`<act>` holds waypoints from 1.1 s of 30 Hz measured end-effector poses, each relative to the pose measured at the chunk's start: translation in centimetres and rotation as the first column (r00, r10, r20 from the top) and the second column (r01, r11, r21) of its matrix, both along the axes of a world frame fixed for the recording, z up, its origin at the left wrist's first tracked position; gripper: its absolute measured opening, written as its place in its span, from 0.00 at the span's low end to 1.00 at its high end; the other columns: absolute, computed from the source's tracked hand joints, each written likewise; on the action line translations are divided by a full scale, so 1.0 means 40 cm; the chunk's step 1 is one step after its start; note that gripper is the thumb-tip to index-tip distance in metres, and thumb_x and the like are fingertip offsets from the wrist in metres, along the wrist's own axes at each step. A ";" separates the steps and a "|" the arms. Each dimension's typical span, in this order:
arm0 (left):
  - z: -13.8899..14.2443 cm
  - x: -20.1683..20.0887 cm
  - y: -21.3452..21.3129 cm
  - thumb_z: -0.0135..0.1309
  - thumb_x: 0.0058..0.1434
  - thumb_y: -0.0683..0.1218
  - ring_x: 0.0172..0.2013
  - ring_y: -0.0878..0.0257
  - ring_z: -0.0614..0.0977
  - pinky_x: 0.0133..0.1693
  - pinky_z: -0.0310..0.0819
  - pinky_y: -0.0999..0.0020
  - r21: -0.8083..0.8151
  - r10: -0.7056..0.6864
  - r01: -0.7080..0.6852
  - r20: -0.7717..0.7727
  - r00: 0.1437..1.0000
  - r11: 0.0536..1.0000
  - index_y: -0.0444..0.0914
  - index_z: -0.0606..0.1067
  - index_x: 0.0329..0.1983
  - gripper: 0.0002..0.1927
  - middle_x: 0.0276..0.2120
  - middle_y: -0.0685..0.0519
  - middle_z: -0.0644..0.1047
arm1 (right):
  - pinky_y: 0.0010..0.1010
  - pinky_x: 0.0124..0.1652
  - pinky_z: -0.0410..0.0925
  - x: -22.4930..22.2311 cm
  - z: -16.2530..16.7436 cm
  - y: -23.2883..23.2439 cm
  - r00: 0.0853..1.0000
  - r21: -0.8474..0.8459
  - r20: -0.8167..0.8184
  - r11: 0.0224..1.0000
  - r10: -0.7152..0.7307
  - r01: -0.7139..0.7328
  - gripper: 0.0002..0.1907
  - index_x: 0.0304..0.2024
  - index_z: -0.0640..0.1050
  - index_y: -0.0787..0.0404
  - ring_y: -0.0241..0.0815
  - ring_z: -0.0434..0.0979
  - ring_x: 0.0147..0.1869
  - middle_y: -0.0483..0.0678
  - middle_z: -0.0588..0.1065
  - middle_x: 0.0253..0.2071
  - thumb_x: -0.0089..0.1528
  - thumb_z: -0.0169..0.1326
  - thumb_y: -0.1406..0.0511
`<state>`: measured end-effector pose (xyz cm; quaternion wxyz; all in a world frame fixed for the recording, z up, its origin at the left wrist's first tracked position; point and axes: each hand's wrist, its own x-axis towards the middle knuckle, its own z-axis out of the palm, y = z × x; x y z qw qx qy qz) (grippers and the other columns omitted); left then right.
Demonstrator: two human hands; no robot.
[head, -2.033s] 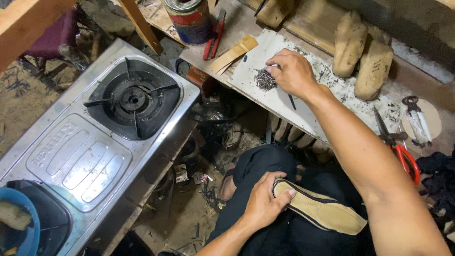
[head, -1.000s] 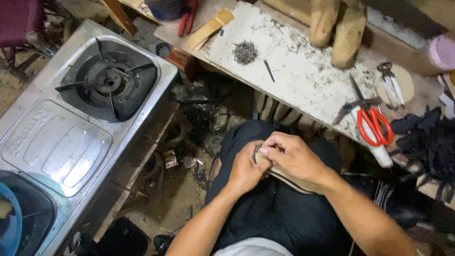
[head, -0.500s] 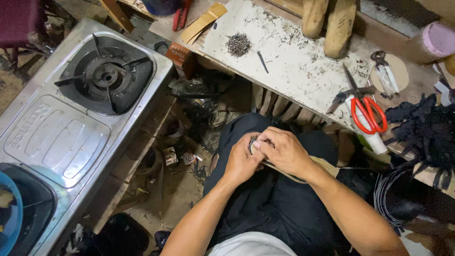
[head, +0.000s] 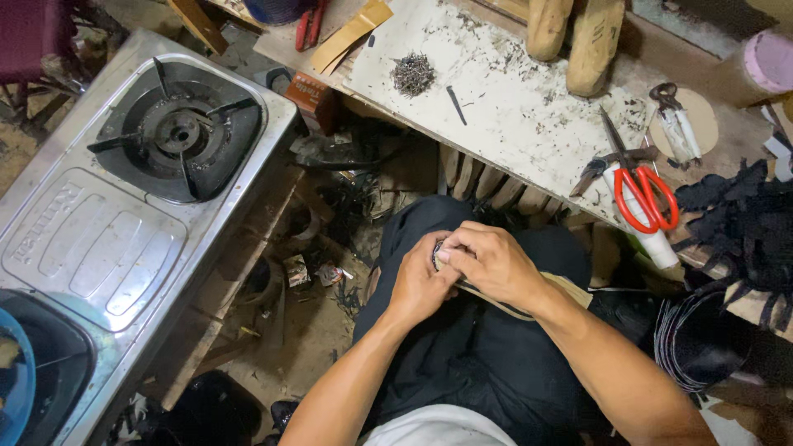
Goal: The person sits with a shoe upper fitted over a wooden last on their lap. They press and fold the upper, trim excess material with red-handled scissors, hammer the sole edge, apply adhesive, and press the sole into place along the shoe edge.
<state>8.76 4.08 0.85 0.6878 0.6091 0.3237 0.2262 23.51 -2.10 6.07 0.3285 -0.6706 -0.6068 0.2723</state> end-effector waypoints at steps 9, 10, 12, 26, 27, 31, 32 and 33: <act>-0.064 0.002 0.009 0.50 0.56 0.38 0.31 0.66 0.83 0.31 0.81 0.70 0.163 -0.013 0.015 -0.014 1.000 0.987 0.33 0.73 0.58 0.23 0.39 0.48 0.81 | 0.37 0.36 0.71 0.006 -0.035 0.009 0.991 0.116 0.121 0.991 0.050 -0.064 0.09 0.35 0.83 0.62 0.51 0.80 0.36 0.52 0.78 0.32 0.61 0.57 0.63; -0.066 0.000 0.010 0.51 0.56 0.38 0.32 0.66 0.83 0.32 0.81 0.70 0.161 -0.024 0.018 0.035 0.999 0.987 0.33 0.73 0.58 0.24 0.39 0.48 0.81 | 0.36 0.35 0.71 0.005 -0.038 0.009 0.997 0.087 0.080 0.996 0.006 -0.013 0.09 0.35 0.84 0.62 0.49 0.81 0.35 0.51 0.78 0.31 0.60 0.59 0.62; -0.064 0.007 0.013 0.53 0.56 0.38 0.31 0.66 0.82 0.31 0.79 0.70 0.103 -0.040 0.036 0.043 0.998 0.994 0.33 0.73 0.58 0.24 0.38 0.49 0.81 | 0.35 0.33 0.71 -0.002 -0.042 0.008 0.997 0.030 -0.005 0.996 -0.078 0.079 0.10 0.34 0.85 0.62 0.46 0.81 0.33 0.51 0.79 0.30 0.58 0.63 0.61; 0.004 0.011 0.016 0.59 0.60 0.50 0.19 0.67 0.78 0.21 0.73 0.72 -0.103 -0.050 0.035 -0.147 0.988 0.994 0.34 0.72 0.59 0.26 0.28 0.51 0.80 | 0.44 0.52 0.68 0.393 0.031 -0.196 0.575 0.336 0.624 0.846 -0.529 0.414 0.22 0.52 0.80 0.67 0.59 0.76 0.55 0.60 0.76 0.53 0.62 0.67 0.59; 0.003 0.013 0.015 0.59 0.60 0.50 0.19 0.67 0.78 0.21 0.73 0.72 -0.101 -0.053 0.040 -0.132 0.990 0.994 0.34 0.72 0.59 0.26 0.28 0.51 0.80 | 0.43 0.56 0.69 0.423 0.020 -0.202 0.637 0.300 0.570 0.853 -0.519 0.426 0.22 0.54 0.79 0.67 0.59 0.76 0.58 0.61 0.75 0.57 0.64 0.67 0.59; -0.001 0.015 0.006 0.58 0.61 0.50 0.19 0.67 0.77 0.21 0.72 0.72 -0.107 -0.058 0.047 -0.098 0.993 0.993 0.34 0.71 0.60 0.26 0.28 0.51 0.80 | 0.41 0.55 0.69 0.517 -0.021 -0.236 0.702 0.211 0.319 0.770 -0.637 0.602 0.23 0.54 0.80 0.64 0.55 0.77 0.55 0.58 0.76 0.51 0.57 0.66 0.61; -0.001 0.014 0.004 0.58 0.61 0.50 0.19 0.67 0.77 0.21 0.73 0.72 -0.108 -0.057 0.047 -0.092 0.994 0.993 0.34 0.71 0.60 0.26 0.28 0.51 0.80 | 0.41 0.55 0.69 0.534 -0.031 -0.244 0.662 0.267 0.363 0.754 -0.656 0.600 0.20 0.52 0.82 0.64 0.55 0.77 0.55 0.58 0.77 0.52 0.59 0.67 0.61; -0.001 0.013 0.004 0.58 0.61 0.50 0.19 0.67 0.78 0.21 0.73 0.72 -0.099 -0.056 0.046 -0.103 0.993 0.994 0.34 0.71 0.60 0.26 0.28 0.51 0.80 | 0.42 0.56 0.69 0.554 -0.040 -0.250 0.620 0.326 0.402 0.738 -0.674 0.590 0.18 0.50 0.83 0.64 0.56 0.77 0.56 0.59 0.77 0.52 0.61 0.67 0.62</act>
